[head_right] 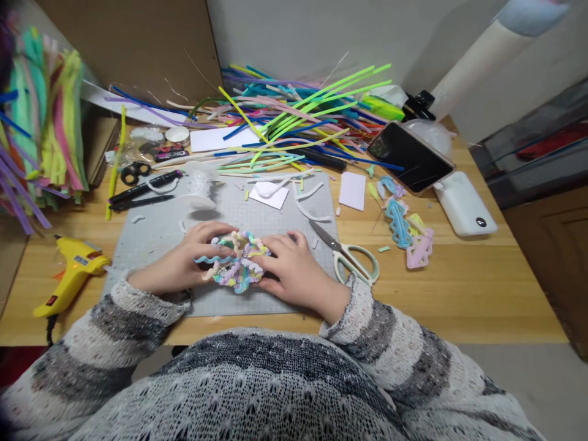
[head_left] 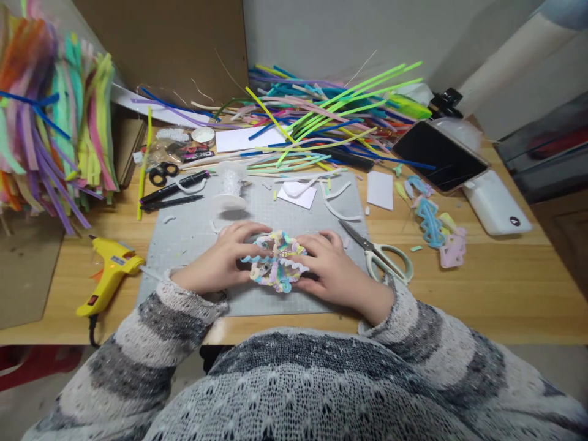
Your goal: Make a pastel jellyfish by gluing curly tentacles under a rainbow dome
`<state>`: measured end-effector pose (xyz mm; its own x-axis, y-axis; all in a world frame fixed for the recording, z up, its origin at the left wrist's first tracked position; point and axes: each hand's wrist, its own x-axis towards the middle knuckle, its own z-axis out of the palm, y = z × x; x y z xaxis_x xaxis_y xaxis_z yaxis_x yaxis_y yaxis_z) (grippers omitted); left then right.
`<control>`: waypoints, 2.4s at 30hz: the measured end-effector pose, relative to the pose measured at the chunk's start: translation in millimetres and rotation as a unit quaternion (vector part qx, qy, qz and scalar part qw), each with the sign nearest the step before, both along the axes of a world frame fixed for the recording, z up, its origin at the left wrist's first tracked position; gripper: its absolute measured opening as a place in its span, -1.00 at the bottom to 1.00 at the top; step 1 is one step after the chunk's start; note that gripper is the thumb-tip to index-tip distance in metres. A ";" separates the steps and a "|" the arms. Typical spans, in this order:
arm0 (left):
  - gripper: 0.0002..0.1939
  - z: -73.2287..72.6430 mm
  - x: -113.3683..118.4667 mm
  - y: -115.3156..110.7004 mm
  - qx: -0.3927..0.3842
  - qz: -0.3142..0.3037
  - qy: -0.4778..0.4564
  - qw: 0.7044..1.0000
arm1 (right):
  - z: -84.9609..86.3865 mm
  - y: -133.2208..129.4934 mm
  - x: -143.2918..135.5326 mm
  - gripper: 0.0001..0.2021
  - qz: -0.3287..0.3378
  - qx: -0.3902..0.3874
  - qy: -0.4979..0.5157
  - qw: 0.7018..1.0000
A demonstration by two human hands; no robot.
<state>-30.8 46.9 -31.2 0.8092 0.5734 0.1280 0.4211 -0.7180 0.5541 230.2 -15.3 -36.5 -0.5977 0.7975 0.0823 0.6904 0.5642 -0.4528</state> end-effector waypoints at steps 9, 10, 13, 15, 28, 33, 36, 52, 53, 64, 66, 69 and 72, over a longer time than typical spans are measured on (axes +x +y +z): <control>-0.72 1.7 3.4 -0.8 0.000 0.003 0.014 1.000 | 2.8 1.5 -1.6 -0.65 0.006 0.002 -0.017 1.000; -0.72 2.5 4.1 -1.2 0.000 0.001 0.019 1.000 | 3.4 1.8 -1.9 -0.66 0.006 0.002 -0.019 1.000; -0.72 4.3 5.3 -1.7 0.001 -0.006 0.026 1.000 | 4.1 2.3 -2.6 -0.68 0.003 0.003 -0.015 1.000; -0.72 4.6 5.2 -1.5 0.009 -0.010 0.028 1.000 | 4.0 2.3 -2.8 -0.68 -0.001 0.002 -0.009 1.000; -0.73 10.2 5.2 -0.3 0.047 -0.033 0.076 0.995 | 3.0 2.1 -4.2 -0.69 -0.008 0.002 -0.004 1.000; -0.74 9.7 6.3 -1.7 0.058 -0.034 0.080 0.995 | 2.9 2.2 -4.1 -0.70 -0.012 0.001 -0.004 1.000; -0.71 7.3 5.0 -2.1 0.060 -0.031 0.077 0.995 | 3.1 2.5 -4.1 -0.70 -0.013 0.000 -0.003 1.000; -0.55 14.9 -1.9 -8.5 0.030 -0.025 0.051 0.998 | -0.4 0.6 2.9 -0.69 0.003 0.066 0.005 0.998; -0.58 16.1 -2.5 -8.2 0.033 -0.025 0.051 0.998 | -0.1 0.8 3.8 -0.72 -0.001 0.074 0.014 0.997; -0.76 15.2 -3.1 -8.9 0.058 0.012 0.030 0.998 | -0.5 0.3 6.5 -0.84 -0.049 0.120 0.052 0.990; -0.76 11.3 0.7 -9.0 0.085 0.028 0.032 0.995 | -2.0 0.9 6.2 -0.82 -0.080 0.132 0.059 0.986; -0.78 7.2 4.2 -8.7 0.116 0.047 0.044 0.991 | -3.5 2.3 6.6 -0.78 -0.136 0.143 0.075 0.977; -0.68 14.3 -5.2 -8.5 0.105 0.033 0.061 0.992 | -0.9 2.4 8.7 -0.76 -0.204 0.171 0.122 0.956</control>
